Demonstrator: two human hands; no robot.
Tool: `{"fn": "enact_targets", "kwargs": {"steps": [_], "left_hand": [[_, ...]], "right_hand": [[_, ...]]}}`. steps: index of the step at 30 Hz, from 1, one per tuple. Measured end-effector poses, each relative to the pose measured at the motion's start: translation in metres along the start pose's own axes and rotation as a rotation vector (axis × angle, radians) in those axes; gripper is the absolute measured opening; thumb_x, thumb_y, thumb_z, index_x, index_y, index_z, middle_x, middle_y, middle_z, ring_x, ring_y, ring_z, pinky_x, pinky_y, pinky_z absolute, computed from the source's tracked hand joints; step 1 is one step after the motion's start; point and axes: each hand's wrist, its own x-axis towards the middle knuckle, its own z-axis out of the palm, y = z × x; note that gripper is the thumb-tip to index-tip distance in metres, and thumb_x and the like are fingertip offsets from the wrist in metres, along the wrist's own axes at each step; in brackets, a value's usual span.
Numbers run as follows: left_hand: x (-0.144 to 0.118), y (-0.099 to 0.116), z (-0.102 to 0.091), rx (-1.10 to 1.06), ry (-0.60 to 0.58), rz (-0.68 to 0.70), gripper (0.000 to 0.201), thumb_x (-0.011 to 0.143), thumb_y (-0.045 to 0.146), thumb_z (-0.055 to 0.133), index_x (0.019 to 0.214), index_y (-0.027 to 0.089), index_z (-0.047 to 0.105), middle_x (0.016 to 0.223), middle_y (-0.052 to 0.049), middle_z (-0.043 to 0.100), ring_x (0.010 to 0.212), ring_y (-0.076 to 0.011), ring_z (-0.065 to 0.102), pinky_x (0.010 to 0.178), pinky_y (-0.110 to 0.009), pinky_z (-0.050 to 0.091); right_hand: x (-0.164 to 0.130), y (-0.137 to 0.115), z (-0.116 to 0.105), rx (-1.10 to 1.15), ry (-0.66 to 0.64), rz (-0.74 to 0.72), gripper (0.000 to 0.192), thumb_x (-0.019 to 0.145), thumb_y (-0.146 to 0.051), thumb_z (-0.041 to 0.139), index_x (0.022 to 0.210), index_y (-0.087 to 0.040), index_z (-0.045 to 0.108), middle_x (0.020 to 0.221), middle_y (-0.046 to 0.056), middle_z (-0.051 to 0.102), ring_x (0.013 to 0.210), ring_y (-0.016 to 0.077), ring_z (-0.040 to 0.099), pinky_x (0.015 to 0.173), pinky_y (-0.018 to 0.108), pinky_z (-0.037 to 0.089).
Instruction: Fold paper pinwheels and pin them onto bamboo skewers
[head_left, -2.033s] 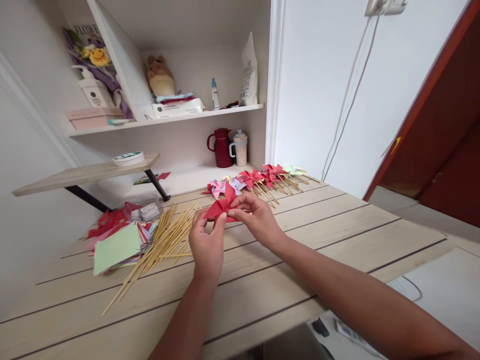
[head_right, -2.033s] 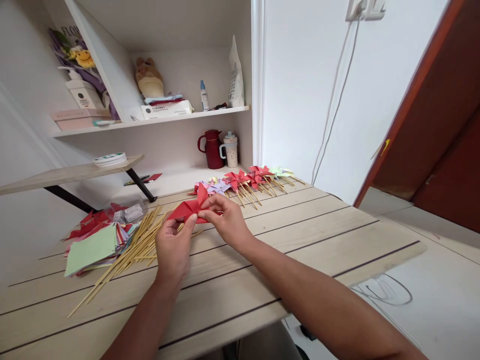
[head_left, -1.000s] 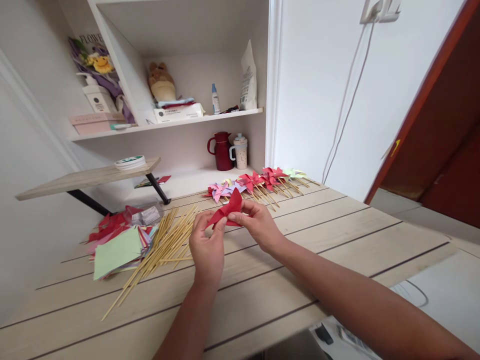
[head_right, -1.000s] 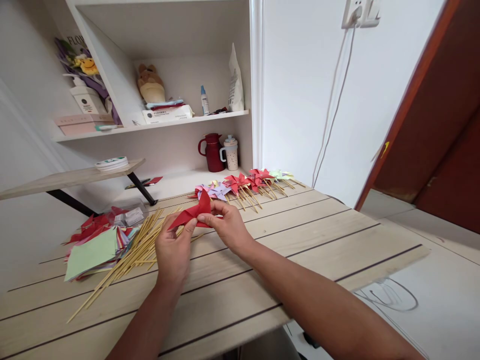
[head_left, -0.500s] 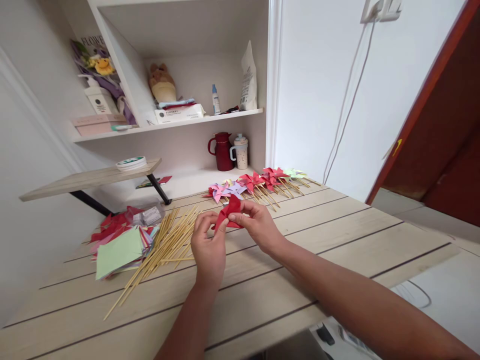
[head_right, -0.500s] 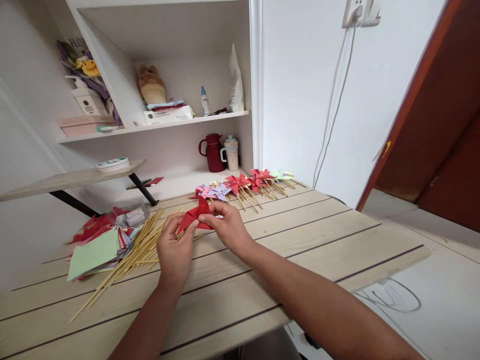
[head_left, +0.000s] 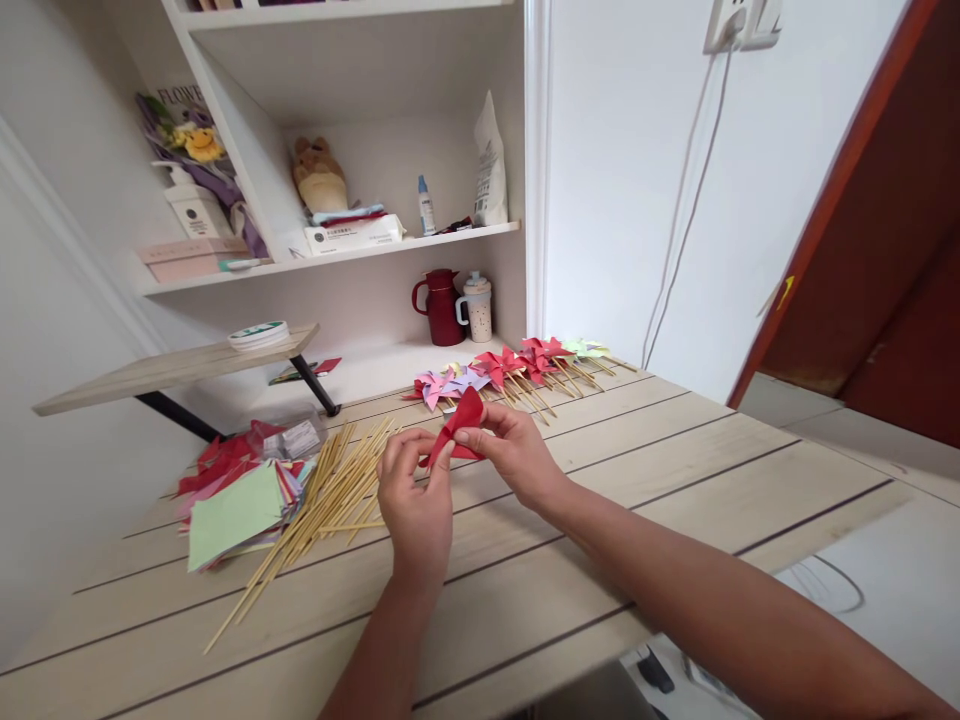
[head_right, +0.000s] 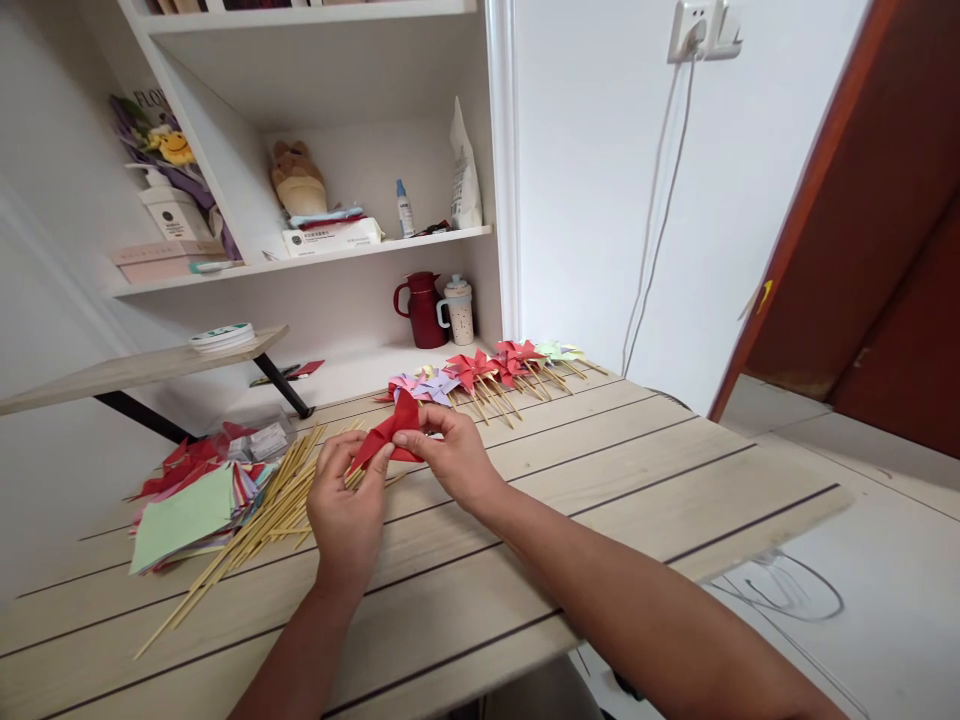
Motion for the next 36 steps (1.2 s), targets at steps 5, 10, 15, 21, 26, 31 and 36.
{"fn": "enact_targets", "kwargs": {"steps": [5,10,15,21,26,31,36], "left_hand": [[0.001,0.002,-0.002,-0.021,0.006,-0.003,0.009,0.086,0.026,0.071,0.080,0.022,0.066,0.089,-0.002,0.066,0.088,-0.0185,0.065,0.080,-0.031,0.051],[0.001,0.001,-0.002,-0.021,0.004,0.001,0.007,0.085,0.024,0.072,0.081,0.022,0.066,0.089,-0.001,0.066,0.087,-0.0180,0.064,0.080,-0.031,0.051],[0.002,0.001,-0.004,0.040,-0.025,0.084,0.009,0.087,0.020,0.070,0.081,0.023,0.065,0.090,-0.001,0.066,0.088,-0.0178,0.064,0.081,-0.032,0.048],[0.007,0.001,-0.014,0.209,-0.041,0.403,0.012,0.089,0.012,0.068,0.091,0.024,0.070,0.092,-0.002,0.070,0.086,-0.0184,0.064,0.095,-0.041,0.043],[0.009,0.005,-0.018,0.235,-0.007,0.507,0.017,0.088,0.010,0.069,0.092,0.026,0.071,0.090,-0.001,0.070,0.080,-0.0170,0.064,0.099,-0.043,0.042],[0.010,0.007,-0.019,0.243,-0.006,0.503,0.015,0.088,0.013,0.070,0.095,0.027,0.072,0.090,-0.002,0.069,0.079,-0.0168,0.064,0.098,-0.043,0.043],[0.010,0.007,-0.020,0.238,0.012,0.515,0.017,0.088,0.012,0.071,0.095,0.027,0.073,0.092,-0.002,0.068,0.080,-0.0167,0.062,0.097,-0.043,0.043]], "right_hand": [[0.000,-0.004,0.001,0.021,-0.025,0.017,0.018,0.076,-0.037,0.080,0.084,-0.021,0.076,0.082,0.001,0.073,0.078,0.0170,0.062,0.079,0.033,0.051],[-0.001,-0.005,0.000,-0.033,-0.014,0.008,0.017,0.077,-0.037,0.080,0.080,-0.021,0.076,0.080,0.001,0.073,0.078,0.0173,0.062,0.078,0.033,0.051],[-0.001,-0.006,-0.002,-0.032,-0.028,-0.025,0.017,0.079,-0.037,0.080,0.085,-0.021,0.075,0.082,0.002,0.072,0.077,0.0173,0.063,0.076,0.033,0.052],[-0.002,-0.015,-0.008,-0.193,-0.080,-0.189,0.017,0.082,-0.039,0.078,0.081,-0.022,0.075,0.080,0.002,0.072,0.079,0.0185,0.065,0.076,0.033,0.054],[-0.001,-0.016,-0.012,-0.265,-0.088,-0.284,0.013,0.085,-0.034,0.076,0.079,-0.022,0.073,0.079,0.002,0.073,0.077,0.0183,0.067,0.075,0.033,0.053],[-0.003,-0.019,-0.013,-0.370,-0.084,-0.405,0.015,0.089,-0.034,0.073,0.078,-0.024,0.073,0.081,0.003,0.075,0.077,0.0187,0.067,0.074,0.034,0.053],[-0.004,-0.018,-0.014,-0.407,-0.069,-0.456,0.009,0.090,-0.031,0.072,0.084,-0.024,0.073,0.080,0.004,0.074,0.080,0.0200,0.068,0.073,0.035,0.053]]}}
